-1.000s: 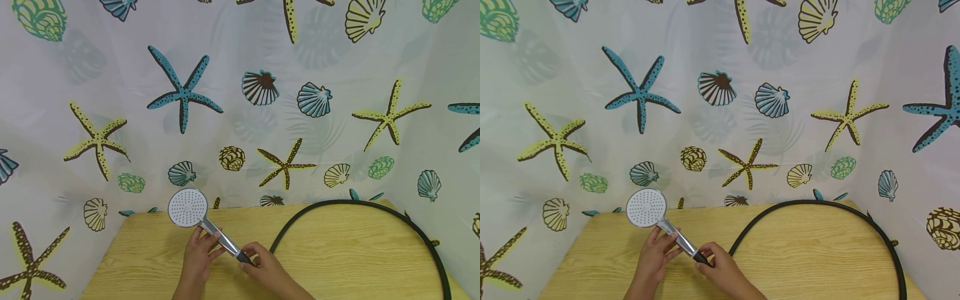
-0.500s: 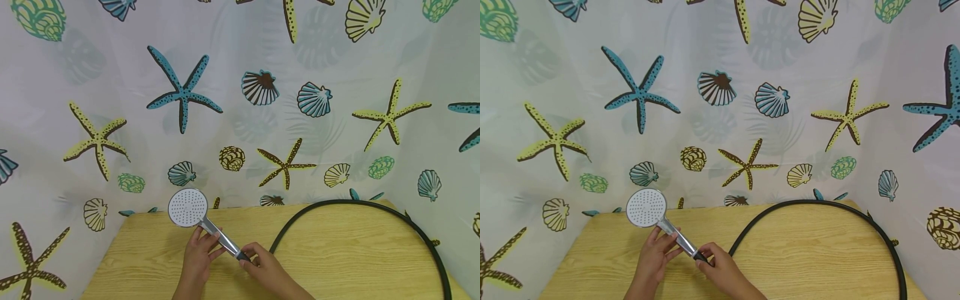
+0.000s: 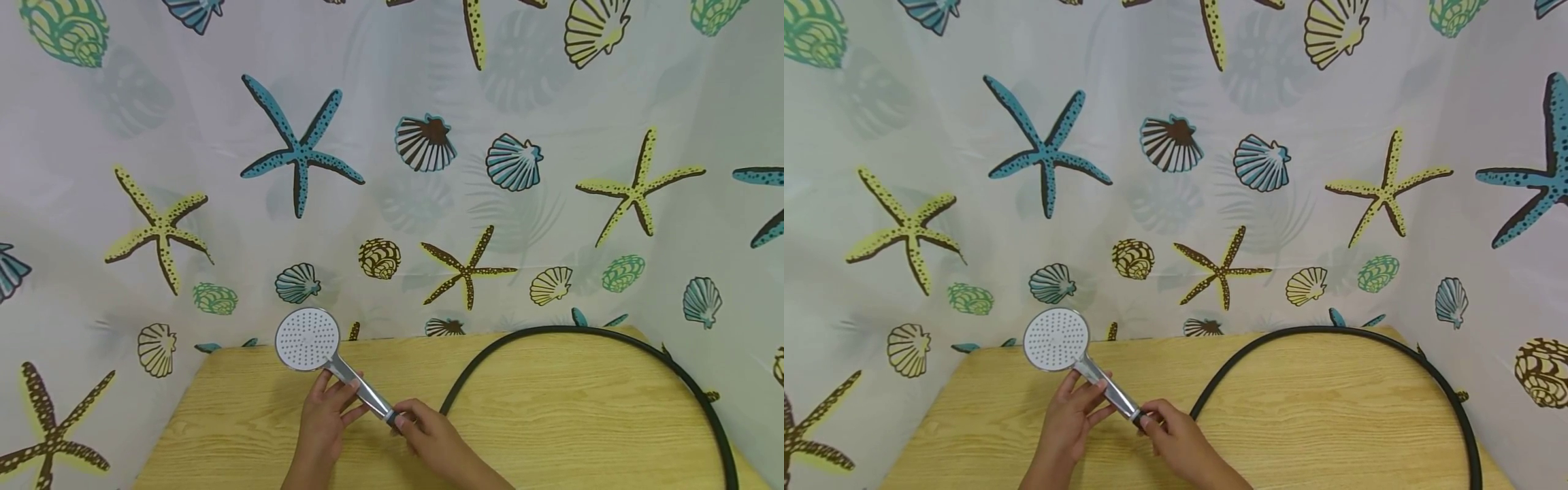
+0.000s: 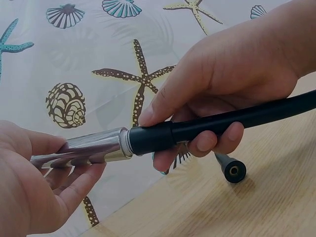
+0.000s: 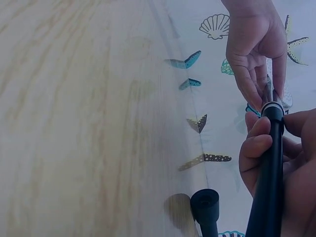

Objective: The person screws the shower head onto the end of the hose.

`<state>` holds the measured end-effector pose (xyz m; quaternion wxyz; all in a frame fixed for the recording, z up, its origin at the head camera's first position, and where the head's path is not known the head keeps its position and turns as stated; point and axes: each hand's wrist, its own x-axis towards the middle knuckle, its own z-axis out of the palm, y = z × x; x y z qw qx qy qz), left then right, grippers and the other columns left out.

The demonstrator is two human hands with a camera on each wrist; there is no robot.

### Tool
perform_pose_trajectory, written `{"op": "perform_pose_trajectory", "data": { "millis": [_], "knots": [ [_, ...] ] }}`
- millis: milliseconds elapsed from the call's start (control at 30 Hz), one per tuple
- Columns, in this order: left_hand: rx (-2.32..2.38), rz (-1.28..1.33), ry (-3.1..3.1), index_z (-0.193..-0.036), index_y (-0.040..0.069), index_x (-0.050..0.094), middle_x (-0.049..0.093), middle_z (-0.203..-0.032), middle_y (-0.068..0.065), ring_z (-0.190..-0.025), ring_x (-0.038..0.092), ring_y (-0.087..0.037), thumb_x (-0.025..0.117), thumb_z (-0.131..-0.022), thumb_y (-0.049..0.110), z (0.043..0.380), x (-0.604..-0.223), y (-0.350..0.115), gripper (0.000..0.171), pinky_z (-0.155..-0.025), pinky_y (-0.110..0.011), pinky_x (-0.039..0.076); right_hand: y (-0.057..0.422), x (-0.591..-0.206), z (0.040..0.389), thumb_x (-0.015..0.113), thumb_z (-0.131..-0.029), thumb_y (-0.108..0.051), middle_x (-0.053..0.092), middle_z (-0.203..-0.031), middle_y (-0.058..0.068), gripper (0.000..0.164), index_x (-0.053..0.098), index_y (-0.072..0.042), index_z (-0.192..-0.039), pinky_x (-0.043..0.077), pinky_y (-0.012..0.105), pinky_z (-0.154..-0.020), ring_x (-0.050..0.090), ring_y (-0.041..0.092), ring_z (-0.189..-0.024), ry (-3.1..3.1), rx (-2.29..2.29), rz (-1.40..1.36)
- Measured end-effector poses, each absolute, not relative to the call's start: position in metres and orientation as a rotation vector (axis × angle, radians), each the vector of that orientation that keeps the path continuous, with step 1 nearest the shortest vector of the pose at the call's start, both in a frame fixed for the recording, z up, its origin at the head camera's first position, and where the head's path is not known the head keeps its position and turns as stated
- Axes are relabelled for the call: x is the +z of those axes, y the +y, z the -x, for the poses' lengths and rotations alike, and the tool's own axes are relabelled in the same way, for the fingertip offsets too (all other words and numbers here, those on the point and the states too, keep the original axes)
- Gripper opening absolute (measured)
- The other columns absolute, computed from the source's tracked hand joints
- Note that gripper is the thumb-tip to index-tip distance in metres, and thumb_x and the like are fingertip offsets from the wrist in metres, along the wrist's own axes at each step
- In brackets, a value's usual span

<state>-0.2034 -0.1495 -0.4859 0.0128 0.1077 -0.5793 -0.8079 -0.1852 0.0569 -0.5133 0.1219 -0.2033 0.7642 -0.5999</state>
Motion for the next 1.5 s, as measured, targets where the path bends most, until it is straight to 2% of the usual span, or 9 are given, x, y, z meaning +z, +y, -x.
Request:
{"op": "perform_pose_trajectory", "data": {
  "millis": [233,400,500,633,800,1000,1233,1500],
  "knots": [
    [-2.517,-0.332,-1.807,-0.153,0.012,0.039,0.069,-0.126,-0.011,-0.096,0.072,-0.012,0.068,-0.096,0.009,0.2045,-0.4872,-0.1498,0.064,-0.087,-0.041,0.064,0.0577,-0.5111,0.1853,0.040,-0.111,-0.029,0.069,-0.108,0.018,0.031,0.062,-0.014,-0.127,0.046,0.016,-0.056,0.053,0.004,-0.068,2.275,-1.721,0.590],
    [-2.518,-0.314,-1.815,-0.154,0.012,0.038,0.069,-0.126,-0.010,-0.097,0.072,-0.012,0.067,-0.096,0.009,0.2031,-0.4863,-0.1496,0.065,-0.088,-0.041,0.064,0.0574,-0.5113,0.1847,0.039,-0.111,-0.027,0.070,-0.108,0.018,0.031,0.063,-0.014,-0.126,0.045,0.015,-0.055,0.053,0.003,-0.065,2.300,-1.707,0.598],
    [-2.519,-0.310,-1.817,-0.154,0.012,0.038,0.069,-0.126,-0.010,-0.098,0.072,-0.012,0.067,-0.096,0.009,0.2031,-0.4860,-0.1497,0.065,-0.088,-0.042,0.064,0.0570,-0.5115,0.1849,0.040,-0.111,-0.029,0.068,-0.101,0.016,0.030,0.062,-0.015,-0.126,0.045,0.016,-0.054,0.053,0.003,-0.065,2.308,-1.705,0.584],
    [-2.521,-0.327,-1.810,-0.153,0.013,0.039,0.070,-0.124,-0.009,-0.097,0.072,-0.012,0.068,-0.096,0.008,0.2050,-0.4856,-0.1501,0.064,-0.088,-0.041,0.064,0.0571,-0.5117,0.1849,0.044,-0.109,-0.033,0.062,-0.098,0.010,0.032,0.059,-0.015,-0.131,0.044,0.016,-0.053,0.052,0.004,-0.064,2.274,-1.723,0.559],
    [-2.511,-0.339,-1.821,-0.152,0.013,0.040,0.070,-0.123,-0.007,-0.098,0.072,-0.013,0.068,-0.095,0.008,0.2050,-0.4848,-0.1499,0.064,-0.089,-0.042,0.064,0.0567,-0.5109,0.1850,0.054,-0.105,-0.035,0.060,-0.111,0.006,0.034,0.056,-0.017,-0.134,0.046,0.018,-0.055,0.054,0.007,-0.066,2.228,-1.756,0.520],
    [-2.504,-0.342,-1.831,-0.152,0.014,0.041,0.070,-0.123,-0.008,-0.098,0.072,-0.013,0.069,-0.095,0.009,0.2048,-0.4838,-0.1497,0.063,-0.088,-0.042,0.064,0.0569,-0.5076,0.1851,0.066,-0.099,-0.028,0.059,-0.115,0.009,0.042,0.052,-0.014,-0.136,0.049,0.019,-0.060,0.057,0.010,-0.073,2.226,-1.761,0.504],
    [-2.512,-0.339,-1.817,-0.153,0.012,0.039,0.068,-0.128,-0.013,-0.098,0.073,-0.014,0.069,-0.095,0.009,0.2044,-0.4843,-0.1497,0.066,-0.087,-0.042,0.064,0.0568,-0.5110,0.1862,0.066,-0.099,-0.023,0.058,-0.114,0.009,0.031,0.055,-0.017,-0.127,0.049,0.018,-0.060,0.057,0.008,-0.071,2.238,-1.758,0.542],
    [-2.522,-0.326,-1.814,-0.155,0.010,0.036,0.069,-0.127,-0.009,-0.098,0.073,-0.013,0.068,-0.096,0.011,0.2024,-0.4842,-0.1500,0.067,-0.087,-0.040,0.064,0.0568,-0.5122,0.1859,0.066,-0.099,-0.026,0.058,-0.112,0.008,0.029,0.056,-0.018,-0.125,0.049,0.018,-0.058,0.057,0.007,-0.069,2.261,-1.750,0.557]
  ]
}}
